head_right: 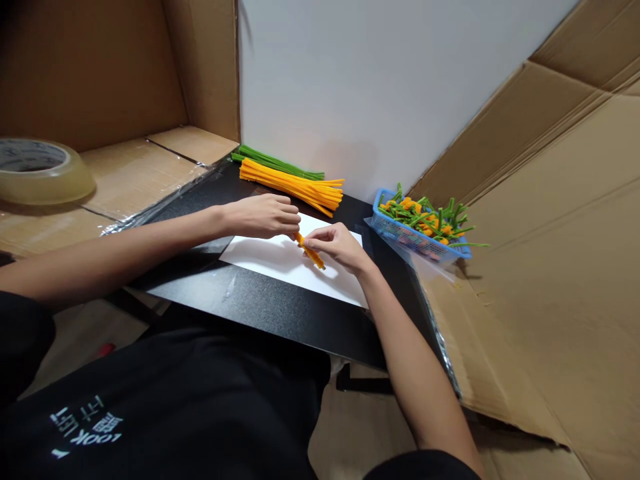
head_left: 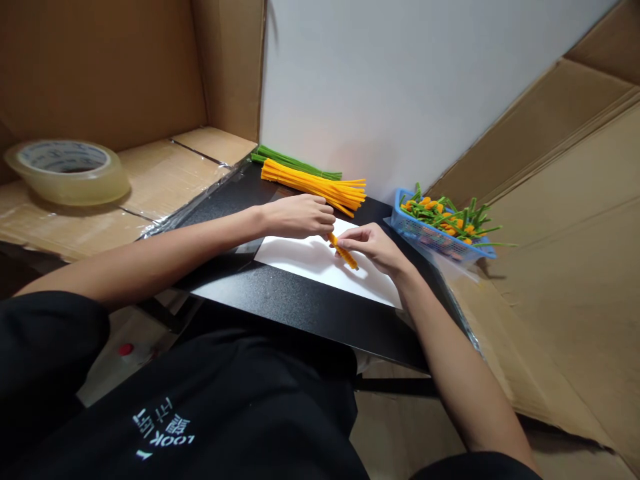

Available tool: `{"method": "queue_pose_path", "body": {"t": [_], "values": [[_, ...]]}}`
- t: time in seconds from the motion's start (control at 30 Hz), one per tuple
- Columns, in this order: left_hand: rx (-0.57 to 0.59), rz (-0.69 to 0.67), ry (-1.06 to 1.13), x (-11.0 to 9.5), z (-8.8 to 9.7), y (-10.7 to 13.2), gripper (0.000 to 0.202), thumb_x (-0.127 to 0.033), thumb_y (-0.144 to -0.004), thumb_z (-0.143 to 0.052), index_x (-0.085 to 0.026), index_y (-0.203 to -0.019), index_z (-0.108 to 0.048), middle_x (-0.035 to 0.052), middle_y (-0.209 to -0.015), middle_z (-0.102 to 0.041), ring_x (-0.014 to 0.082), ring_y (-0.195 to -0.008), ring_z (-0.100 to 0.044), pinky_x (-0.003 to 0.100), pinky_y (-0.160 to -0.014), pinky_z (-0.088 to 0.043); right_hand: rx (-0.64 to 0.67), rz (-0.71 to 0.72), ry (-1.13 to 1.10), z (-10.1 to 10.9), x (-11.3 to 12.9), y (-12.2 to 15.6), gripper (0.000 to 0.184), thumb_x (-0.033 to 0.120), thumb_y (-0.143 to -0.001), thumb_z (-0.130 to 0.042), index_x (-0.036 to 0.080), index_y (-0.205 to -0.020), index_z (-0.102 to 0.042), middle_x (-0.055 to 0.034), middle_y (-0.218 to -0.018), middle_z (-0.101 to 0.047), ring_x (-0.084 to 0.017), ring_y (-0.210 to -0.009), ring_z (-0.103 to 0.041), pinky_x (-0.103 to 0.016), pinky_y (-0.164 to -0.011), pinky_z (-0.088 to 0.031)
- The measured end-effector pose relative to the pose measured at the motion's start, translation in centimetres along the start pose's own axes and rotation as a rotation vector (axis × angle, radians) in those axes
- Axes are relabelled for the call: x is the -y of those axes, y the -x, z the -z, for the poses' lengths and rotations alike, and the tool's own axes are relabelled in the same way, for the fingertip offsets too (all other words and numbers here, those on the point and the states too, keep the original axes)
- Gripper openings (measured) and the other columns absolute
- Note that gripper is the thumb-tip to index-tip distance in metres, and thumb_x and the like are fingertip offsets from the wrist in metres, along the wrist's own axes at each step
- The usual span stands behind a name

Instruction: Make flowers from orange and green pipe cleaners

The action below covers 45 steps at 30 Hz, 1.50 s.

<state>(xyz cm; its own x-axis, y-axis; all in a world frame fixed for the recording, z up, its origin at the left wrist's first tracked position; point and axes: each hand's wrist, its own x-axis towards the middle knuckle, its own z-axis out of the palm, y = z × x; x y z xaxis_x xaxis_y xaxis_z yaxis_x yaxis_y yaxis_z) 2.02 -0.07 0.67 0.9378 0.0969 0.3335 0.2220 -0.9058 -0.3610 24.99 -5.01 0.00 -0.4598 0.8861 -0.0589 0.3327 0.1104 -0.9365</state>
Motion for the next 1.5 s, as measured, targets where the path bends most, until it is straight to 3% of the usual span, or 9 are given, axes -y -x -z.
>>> {"method": "queue_pose_path", "body": {"t": [0.33,0.57,1.0,1.3,1.5], "values": [[-0.005,-0.028,-0.023,-0.1,0.0,0.0,0.013,-0.019,-0.097,-0.062,-0.021,-0.095,-0.074,0.0033,-0.091,-0.075,0.0154,-0.086,-0.064,0.030,-0.074,-0.038,0.014,0.011,0.014,0.3,-0.1,0.0,0.032,0.048,-0.067,-0.086,0.018,-0.076,-0.082,-0.0066,-0.076,-0.077,-0.017,-0.068,-0.065,-0.030,-0.069,-0.050],[0.073,-0.019,-0.046,-0.1,0.2,0.0,0.016,-0.021,-0.099,-0.058,-0.022,-0.096,-0.073,0.0040,-0.095,-0.075,0.0154,-0.088,-0.063,0.030,-0.075,-0.038,-0.003,-0.019,-0.005,0.2,-0.4,-0.1,0.034,0.049,-0.063,-0.088,0.018,-0.076,-0.083,-0.0075,-0.077,-0.077,-0.017,-0.070,-0.065,-0.031,-0.072,-0.049],[0.120,-0.021,-0.049,-0.5,0.4,-0.2,0.020,-0.016,-0.099,-0.053,-0.020,-0.100,-0.073,0.0051,-0.097,-0.075,0.0170,-0.090,-0.063,0.031,-0.080,-0.039,-0.004,-0.006,0.093,0.0,0.0,0.0,0.031,0.045,-0.066,-0.085,0.016,-0.076,-0.081,-0.0059,-0.072,-0.075,-0.015,-0.064,-0.061,-0.028,-0.064,-0.046],[0.088,-0.007,0.088,-0.5,-0.1,-0.2,0.019,-0.014,-0.096,-0.056,-0.019,-0.087,-0.072,0.0044,-0.086,-0.074,0.0164,-0.083,-0.064,0.030,-0.078,-0.040,-0.044,-0.034,0.200,-0.9,0.8,-0.1,0.016,0.030,-0.062,-0.079,0.015,-0.069,-0.079,-0.0042,-0.064,-0.073,-0.016,-0.059,-0.063,-0.026,-0.059,-0.047],[0.073,0.037,0.162,-0.5,-0.1,-0.2,0.021,-0.015,-0.095,-0.057,-0.018,-0.081,-0.071,0.0052,-0.079,-0.073,0.0165,-0.077,-0.064,0.030,-0.071,-0.041,-0.100,-0.003,0.292,-1.3,0.8,-0.1,0.015,0.029,-0.063,-0.073,0.015,-0.067,-0.078,-0.0051,-0.064,-0.074,-0.017,-0.059,-0.065,-0.026,-0.059,-0.048]]}}
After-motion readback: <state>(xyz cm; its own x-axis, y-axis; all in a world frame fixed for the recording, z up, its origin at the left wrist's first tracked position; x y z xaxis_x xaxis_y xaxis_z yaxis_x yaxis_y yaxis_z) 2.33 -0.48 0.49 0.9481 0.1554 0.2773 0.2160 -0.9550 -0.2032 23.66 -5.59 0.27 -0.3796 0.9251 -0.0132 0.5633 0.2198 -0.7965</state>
